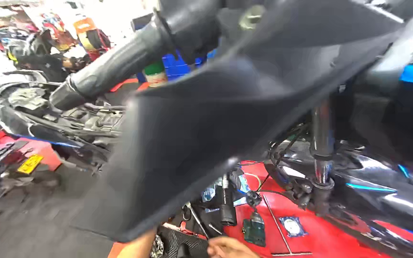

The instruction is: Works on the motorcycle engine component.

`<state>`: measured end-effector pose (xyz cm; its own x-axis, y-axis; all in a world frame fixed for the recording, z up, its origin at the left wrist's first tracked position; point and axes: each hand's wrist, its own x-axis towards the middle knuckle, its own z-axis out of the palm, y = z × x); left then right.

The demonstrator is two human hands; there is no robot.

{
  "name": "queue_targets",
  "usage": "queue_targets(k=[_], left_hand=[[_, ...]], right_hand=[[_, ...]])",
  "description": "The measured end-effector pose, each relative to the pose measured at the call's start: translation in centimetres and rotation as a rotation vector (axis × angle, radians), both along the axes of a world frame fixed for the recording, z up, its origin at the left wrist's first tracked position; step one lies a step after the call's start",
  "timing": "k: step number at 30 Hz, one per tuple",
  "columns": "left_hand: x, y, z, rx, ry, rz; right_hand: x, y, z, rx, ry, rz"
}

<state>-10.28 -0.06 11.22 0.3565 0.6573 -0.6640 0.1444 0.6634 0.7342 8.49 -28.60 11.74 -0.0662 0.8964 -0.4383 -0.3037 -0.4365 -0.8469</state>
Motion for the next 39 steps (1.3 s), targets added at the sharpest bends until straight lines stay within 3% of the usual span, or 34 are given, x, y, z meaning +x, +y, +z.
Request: queue_targets(k=[3, 7, 9, 13, 17, 20, 24, 32, 36, 39], left_hand=[[1.2, 2.9, -0.7, -0.168, -0.088, -0.027], [1.3, 6.4, -2.4, -0.261, -0.132, -0.126], [1.7, 7.4, -2.0, -0.277, -0.18, -0.163], [1.4, 9.2, -3.7, -0.353, -0.445, -0.303], [1.5, 11.1, -5.0, -0.388, -0.492, -0.347], [1.4, 12.1, -5.5, -0.424, -0.449, -0.436], [1.6, 12.4, -6.1, -0.38, -0.393, -0.474], [2.3, 11.8, -5.2, -0.236, -0.312, -0.362], [3.4, 11.2, -3.5, -0.051, -0.15, -0.323], [3.8, 10.7, -1.5, 0.178, 0.089, -0.371]], right_hand=[[-4.2, 9.4, 6.2, -0.163, -0.029, -0.349], [-5.3, 20.6, 0.5, -0.214, 0.11, -0.58], [-6.7, 24.0, 1.5, -0.264, 0.161, -0.627], [-10.3, 28.1, 0.1, -0.272, 0.19, -0.802], [-11.1, 30.7, -1.0, -0.357, 0.217, -1.098], [-11.0, 31.1, -2.1, -0.346, 0.241, -1.185], [-11.3, 31.6, -3.4, -0.289, 0.28, -1.207], [-11.1, 32.1, -4.8, -0.211, 0.244, -1.264], [-10.5, 31.7, -4.0, -0.056, 0.467, -1.217], [-10.6, 31.2, -3.5, 0.044, 0.712, -1.106]])
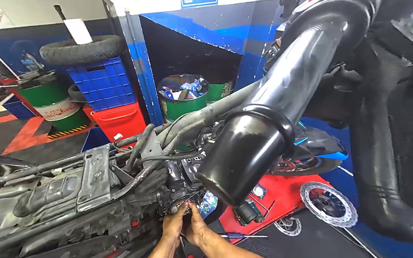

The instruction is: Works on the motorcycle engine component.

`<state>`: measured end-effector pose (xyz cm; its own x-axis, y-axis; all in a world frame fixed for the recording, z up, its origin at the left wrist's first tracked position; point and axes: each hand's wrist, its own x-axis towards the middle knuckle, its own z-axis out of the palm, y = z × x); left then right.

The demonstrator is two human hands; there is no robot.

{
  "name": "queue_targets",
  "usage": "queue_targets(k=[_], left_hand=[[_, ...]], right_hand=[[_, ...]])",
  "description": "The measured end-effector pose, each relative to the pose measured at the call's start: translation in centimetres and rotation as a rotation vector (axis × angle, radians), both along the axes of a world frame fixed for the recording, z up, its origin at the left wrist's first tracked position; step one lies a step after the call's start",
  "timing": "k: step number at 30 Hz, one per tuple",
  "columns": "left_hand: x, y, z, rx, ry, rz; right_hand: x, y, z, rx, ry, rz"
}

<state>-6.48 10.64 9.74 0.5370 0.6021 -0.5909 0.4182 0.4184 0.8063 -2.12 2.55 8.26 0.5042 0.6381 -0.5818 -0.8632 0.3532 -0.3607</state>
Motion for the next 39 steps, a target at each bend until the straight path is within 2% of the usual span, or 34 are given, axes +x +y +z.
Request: queue_targets(k=[2, 4, 9, 12, 15, 23, 29, 31, 34, 39], left_hand=[[0.1, -0.2, 0.8, 0.071, 0.061, -0.038], [-0.2, 0.0, 0.7, 0.021, 0.014, -0.081], [-1.9, 2.2, -1.4, -0.415, -0.176, -0.133], [-1.8, 2.8, -2.6, -0.51, -0.263, -0.114], [-1.8, 2.2, -3.0, -0.445, -0.311, -0.066], [-0.9, 1.3, -2.0, -0.327, -0.222, 0.029], [0.0, 0.3, 0.2, -0.058, -0.04, 0.033], [-0.1, -0.1, 0.2, -0.017, -0.047, 0.043], [0.0, -0.4, -0.5, -0.039, -0.146, 0.084], [-0.9, -0.3, -2.6, -0.242, -0.32, 0.115]], right_hand=[[0.1, -0.3, 0.1, 0.059, 0.069, 0.024], [0.8, -0.6, -0.2, 0.09, 0.08, 0.058], [0.5, -1.2, 0.8, -0.164, 0.031, 0.128], [-0.4, -0.7, 0.1, -0.204, -0.028, 0.097], [-0.8, -0.1, -0.7, -0.217, -0.022, 0.034], [-0.7, 0.7, -1.5, -0.206, -0.092, -0.024], [-0.7, 0.1, -0.9, 0.069, 0.044, 0.004], [-0.7, -0.2, -0.5, 0.12, 0.082, 0.018], [-0.3, -0.3, 2.1, -0.011, 0.041, 0.016], [-0.7, 0.2, -0.9, -0.143, -0.099, -0.015]])
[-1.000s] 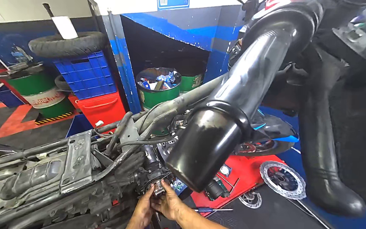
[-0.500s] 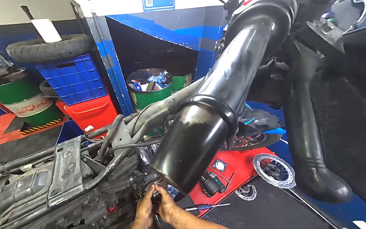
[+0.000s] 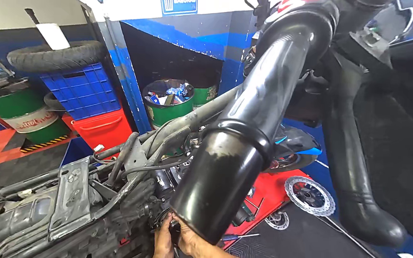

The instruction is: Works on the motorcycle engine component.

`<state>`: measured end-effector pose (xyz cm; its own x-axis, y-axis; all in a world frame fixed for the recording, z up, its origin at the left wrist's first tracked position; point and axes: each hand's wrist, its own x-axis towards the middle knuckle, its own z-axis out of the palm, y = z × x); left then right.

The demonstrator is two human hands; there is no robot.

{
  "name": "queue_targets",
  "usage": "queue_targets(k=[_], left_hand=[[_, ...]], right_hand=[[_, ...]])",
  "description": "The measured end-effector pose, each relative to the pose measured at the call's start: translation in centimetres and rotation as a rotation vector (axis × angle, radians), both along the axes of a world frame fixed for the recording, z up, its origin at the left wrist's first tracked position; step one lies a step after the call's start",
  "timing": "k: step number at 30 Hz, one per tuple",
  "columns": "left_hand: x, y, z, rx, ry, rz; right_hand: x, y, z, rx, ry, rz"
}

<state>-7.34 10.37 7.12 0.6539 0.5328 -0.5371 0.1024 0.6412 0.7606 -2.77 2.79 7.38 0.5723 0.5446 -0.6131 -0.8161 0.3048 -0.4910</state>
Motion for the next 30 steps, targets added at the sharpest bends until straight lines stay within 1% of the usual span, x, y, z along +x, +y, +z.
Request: queue_targets(k=[3, 6, 8, 10, 12, 14, 15, 18, 21, 24, 30], left_hand=[[0.0, 0.0, -0.8, -0.064, -0.083, 0.036], [-0.1, -0.2, -1.4, -0.067, -0.127, 0.064], [-0.1, -0.4, -2.0, -0.055, -0.155, 0.076], [-0.2, -0.4, -2.3, -0.104, -0.212, 0.066], [-0.4, -0.3, -2.4, -0.197, -0.262, 0.055], [-0.5, -0.4, -2.3, -0.277, -0.288, 0.065], [-0.5, -0.4, -2.3, -0.301, -0.299, 0.067], [-0.4, -0.1, -2.6, -0.332, -0.283, 0.033], [-0.4, 0.3, -2.7, -0.33, -0.258, 0.003], [-0.4, 0.4, -2.7, -0.305, -0.228, -0.007], [-0.3, 0.4, -1.3, -0.198, -0.143, -0.01]], right_hand=[[-0.2, 0.4, 0.2, -0.104, -0.061, -0.013], [-0.6, 0.3, 1.3, -0.162, -0.098, -0.063], [-0.4, 0.7, 0.1, -0.209, -0.13, -0.098], [-0.3, 0.8, -0.1, -0.281, -0.172, -0.098], [-0.4, 0.7, 1.6, -0.382, -0.196, -0.052], [-0.7, 0.3, 4.5, -0.468, -0.19, 0.0], [-0.7, 0.2, 5.2, -0.495, -0.197, 0.015], [-0.3, 0.5, 2.2, -0.566, -0.243, 0.052], [-0.3, 0.3, 1.8, -0.54, -0.22, 0.064], [-0.3, 0.2, 1.5, -0.45, -0.179, 0.028], [0.0, 0.4, 0.8, -0.266, -0.065, -0.046]])
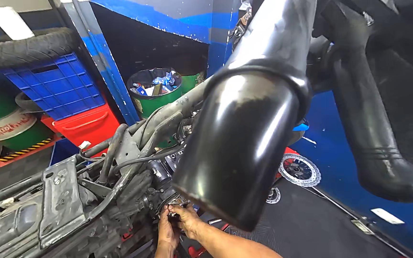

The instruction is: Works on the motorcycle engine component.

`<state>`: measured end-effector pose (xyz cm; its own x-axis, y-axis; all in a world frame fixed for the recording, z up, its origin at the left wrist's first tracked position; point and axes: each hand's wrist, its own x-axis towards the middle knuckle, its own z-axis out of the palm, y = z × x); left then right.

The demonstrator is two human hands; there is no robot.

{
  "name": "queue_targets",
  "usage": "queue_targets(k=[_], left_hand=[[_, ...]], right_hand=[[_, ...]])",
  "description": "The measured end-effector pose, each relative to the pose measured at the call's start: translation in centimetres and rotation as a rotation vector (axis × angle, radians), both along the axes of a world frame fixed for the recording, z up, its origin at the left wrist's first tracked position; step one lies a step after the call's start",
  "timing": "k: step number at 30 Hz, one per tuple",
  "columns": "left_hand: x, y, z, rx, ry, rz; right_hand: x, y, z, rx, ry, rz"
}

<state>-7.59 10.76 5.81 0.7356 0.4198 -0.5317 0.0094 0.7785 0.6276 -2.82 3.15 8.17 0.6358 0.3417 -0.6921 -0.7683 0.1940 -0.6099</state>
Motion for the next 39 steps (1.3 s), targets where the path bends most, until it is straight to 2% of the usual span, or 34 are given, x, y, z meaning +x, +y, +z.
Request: queue_targets(k=[3, 11, 15, 26, 39], left_hand=[[0.0, 0.2, -0.1, -0.003, -0.014, -0.004], [0.0, -0.2, -1.1, -0.046, -0.034, 0.01], [0.1, -0.3, -1.1, -0.036, -0.043, 0.003], [0.2, -0.2, 0.1, -0.01, 0.022, 0.002], [0.5, -0.3, 0.6, -0.002, 0.015, 0.02]], right_hand=[[0.0, 0.1, 0.1, 0.022, 0.014, -0.005], [0.0, -0.1, 0.2, -0.139, -0.063, 0.049], [0.3, 0.1, -0.8, -0.112, -0.058, 0.048], [0.4, -0.4, 0.1, 0.018, 0.011, 0.025], [0.4, -0.6, 1.5, 0.004, 0.01, 0.055]])
